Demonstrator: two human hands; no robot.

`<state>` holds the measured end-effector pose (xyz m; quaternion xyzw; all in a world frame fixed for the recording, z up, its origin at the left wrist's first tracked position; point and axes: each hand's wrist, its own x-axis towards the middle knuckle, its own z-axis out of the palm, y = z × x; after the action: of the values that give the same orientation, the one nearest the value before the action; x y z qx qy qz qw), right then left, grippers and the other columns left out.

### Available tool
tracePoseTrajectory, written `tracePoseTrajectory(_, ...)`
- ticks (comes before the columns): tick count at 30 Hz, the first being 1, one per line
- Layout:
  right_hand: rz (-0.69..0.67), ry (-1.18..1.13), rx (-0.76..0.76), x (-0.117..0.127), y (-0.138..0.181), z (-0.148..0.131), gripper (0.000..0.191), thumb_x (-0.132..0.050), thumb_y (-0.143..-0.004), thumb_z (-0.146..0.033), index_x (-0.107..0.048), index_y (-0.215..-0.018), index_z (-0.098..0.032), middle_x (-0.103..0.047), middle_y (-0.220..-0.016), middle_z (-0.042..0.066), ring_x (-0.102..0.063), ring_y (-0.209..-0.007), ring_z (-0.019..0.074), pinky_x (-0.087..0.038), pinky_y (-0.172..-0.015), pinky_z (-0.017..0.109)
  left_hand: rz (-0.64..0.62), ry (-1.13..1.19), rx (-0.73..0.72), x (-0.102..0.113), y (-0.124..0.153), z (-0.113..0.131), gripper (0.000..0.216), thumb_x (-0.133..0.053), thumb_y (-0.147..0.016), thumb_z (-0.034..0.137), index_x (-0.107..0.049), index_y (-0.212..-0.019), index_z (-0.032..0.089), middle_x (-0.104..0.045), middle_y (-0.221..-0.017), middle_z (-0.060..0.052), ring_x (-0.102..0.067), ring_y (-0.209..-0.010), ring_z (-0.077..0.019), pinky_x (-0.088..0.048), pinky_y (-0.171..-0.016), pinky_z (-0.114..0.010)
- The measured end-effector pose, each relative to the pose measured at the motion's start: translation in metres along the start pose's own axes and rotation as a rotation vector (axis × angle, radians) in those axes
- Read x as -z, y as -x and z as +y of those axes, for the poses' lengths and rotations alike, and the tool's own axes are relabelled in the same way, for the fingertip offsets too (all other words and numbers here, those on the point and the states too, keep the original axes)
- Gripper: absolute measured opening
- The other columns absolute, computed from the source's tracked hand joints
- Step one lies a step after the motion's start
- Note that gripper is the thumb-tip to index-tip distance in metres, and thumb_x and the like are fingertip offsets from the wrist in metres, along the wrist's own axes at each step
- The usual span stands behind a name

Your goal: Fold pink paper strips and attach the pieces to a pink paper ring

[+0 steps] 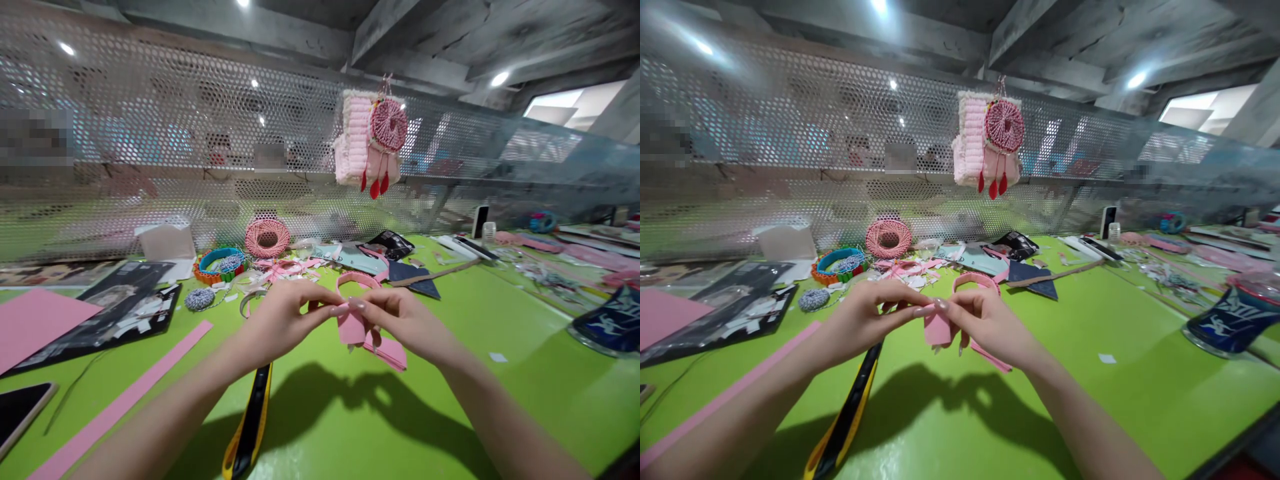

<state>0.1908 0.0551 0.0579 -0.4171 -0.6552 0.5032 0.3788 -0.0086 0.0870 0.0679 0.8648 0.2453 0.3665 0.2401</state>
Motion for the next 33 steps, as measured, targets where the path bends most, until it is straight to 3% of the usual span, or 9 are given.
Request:
tracePoseTrajectory(4, -0.032, -0.022, -0.015, 0.0016, -0.0005, -0.0009, 0.032, -0.066, -0.082, -0.045, -0.067, -0.069, -0.016, -0.062, -0.058, -0.001, -0.055, -0.048, 0.0067, -0.047, -0.046, 0.016, -0.049, 0.021, 0.038, 0.0008, 0.0002, 0.0025, 0.013, -0.062, -0.086, 0.021, -0.074, -0.089, 0.017, -0.075, -0.075, 0.0, -0.053, -0.057, -0.0078, -0.036, -0.052, -0.019)
tracePoseTrajectory(10, -0.02, -0.047, -0.03, 0.0023, 0.0, -0.0033, 0.03, -0.07, -0.079, -0.044, -0.066, -0.068, -0.016, -0.061, -0.055, -0.002, -0.054, -0.046, 0.0058, -0.047, -0.046, 0.015, -0.041, 0.01, -0.057, 0.0017, 0.0013, 0.0026, 0.014, -0.061, -0.086, 0.014, -0.073, -0.093, 0.012, -0.075, -0.075, -0.002, -0.054, -0.055, -0.007, -0.036, -0.05, -0.018)
tracePoseTrajectory(17, -0.112, -0.032, -0.079, 0.0035, 0.0017, -0.0049, 0.038, -0.059, -0.086, -0.049, -0.065, -0.068, -0.015, -0.07, -0.06, 0.004, -0.059, -0.046, 0.0079, -0.046, -0.046, 0.017, -0.036, -0.018, -0.137, 0.0005, 0.0018, 0.0003, 0.016, -0.058, -0.088, 0.012, -0.071, -0.096, 0.012, -0.075, -0.078, -0.003, -0.058, -0.058, -0.0083, -0.041, -0.051, -0.018)
tracePoseTrajectory(28, -0.152, -0.028, -0.113, 0.0096, 0.0037, -0.0064, 0.035, -0.062, -0.084, -0.047, -0.07, -0.076, -0.014, -0.071, -0.061, 0.004, -0.058, -0.046, 0.0079, -0.045, -0.044, 0.017, -0.071, -0.087, -0.319, 0.001, 0.0035, -0.0042, 0.02, -0.053, -0.089, 0.008, -0.066, -0.102, 0.014, -0.075, -0.094, -0.007, -0.068, -0.081, -0.0138, -0.051, -0.07, -0.023)
tracePoseTrajectory(33, -0.154, -0.017, -0.116, 0.0086, 0.0045, -0.0092, 0.034, -0.063, -0.083, -0.047, -0.068, -0.073, -0.015, -0.07, -0.062, 0.004, -0.06, -0.049, 0.0087, -0.047, -0.047, 0.018, -0.089, -0.113, -0.318, 0.0017, 0.0032, -0.0044, 0.02, -0.053, -0.089, 0.007, -0.066, -0.103, 0.015, -0.074, -0.094, -0.007, -0.067, -0.081, -0.014, -0.05, -0.068, -0.023)
